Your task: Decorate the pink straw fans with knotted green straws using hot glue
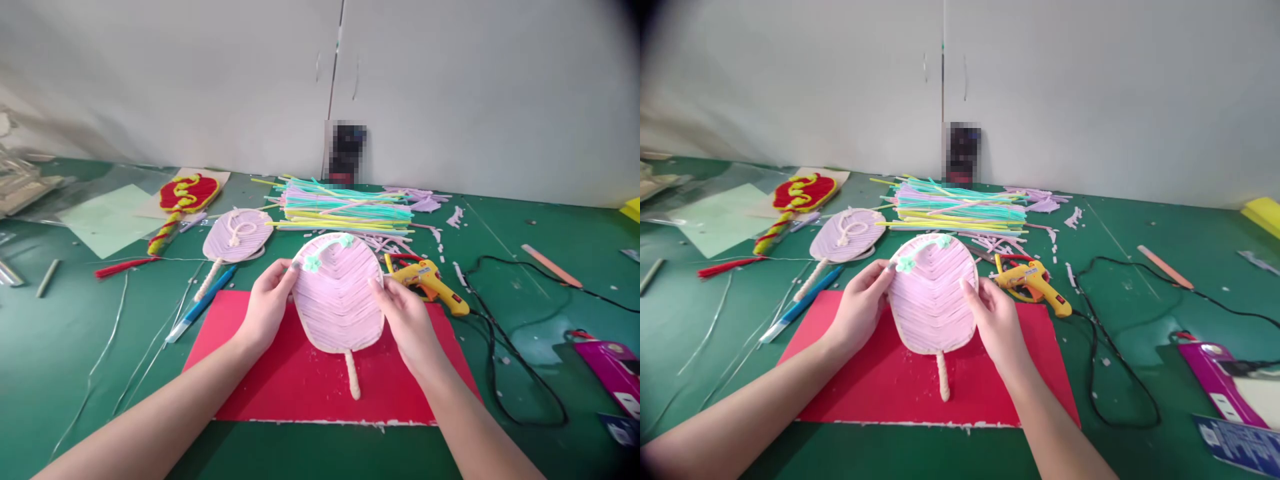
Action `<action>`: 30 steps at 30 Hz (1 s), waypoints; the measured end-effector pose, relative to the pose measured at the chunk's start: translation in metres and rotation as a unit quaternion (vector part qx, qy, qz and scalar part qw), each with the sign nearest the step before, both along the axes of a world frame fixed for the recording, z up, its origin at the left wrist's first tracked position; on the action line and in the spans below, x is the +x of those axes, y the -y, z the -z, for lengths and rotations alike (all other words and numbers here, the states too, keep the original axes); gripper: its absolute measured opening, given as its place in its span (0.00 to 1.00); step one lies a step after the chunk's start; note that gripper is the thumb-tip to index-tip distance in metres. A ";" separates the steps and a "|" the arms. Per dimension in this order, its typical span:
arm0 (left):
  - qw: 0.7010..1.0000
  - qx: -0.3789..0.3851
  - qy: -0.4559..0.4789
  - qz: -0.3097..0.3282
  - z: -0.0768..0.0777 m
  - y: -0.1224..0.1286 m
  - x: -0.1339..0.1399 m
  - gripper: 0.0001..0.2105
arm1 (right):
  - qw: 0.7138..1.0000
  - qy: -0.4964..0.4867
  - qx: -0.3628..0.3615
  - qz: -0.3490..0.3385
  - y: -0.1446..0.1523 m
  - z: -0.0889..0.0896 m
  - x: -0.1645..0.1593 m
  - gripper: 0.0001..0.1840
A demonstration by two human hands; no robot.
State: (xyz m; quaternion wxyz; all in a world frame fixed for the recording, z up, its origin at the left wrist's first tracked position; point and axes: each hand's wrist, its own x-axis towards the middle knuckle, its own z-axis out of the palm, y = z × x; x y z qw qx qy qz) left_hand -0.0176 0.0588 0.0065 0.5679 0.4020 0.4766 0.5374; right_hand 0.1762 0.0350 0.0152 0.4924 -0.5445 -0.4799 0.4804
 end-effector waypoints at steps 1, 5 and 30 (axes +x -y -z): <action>1.000 0.000 0.001 -0.004 0.000 0.000 0.000 0.11 | 1.000 0.008 0.005 0.009 0.000 0.000 0.001 0.16; 1.000 0.001 -0.002 -0.015 -0.002 0.000 0.001 0.11 | 0.996 0.054 0.024 0.069 0.003 -0.002 0.004 0.17; 0.997 0.037 -0.032 -0.057 -0.002 0.001 -0.002 0.10 | 0.980 0.106 0.098 0.135 0.001 -0.004 0.002 0.20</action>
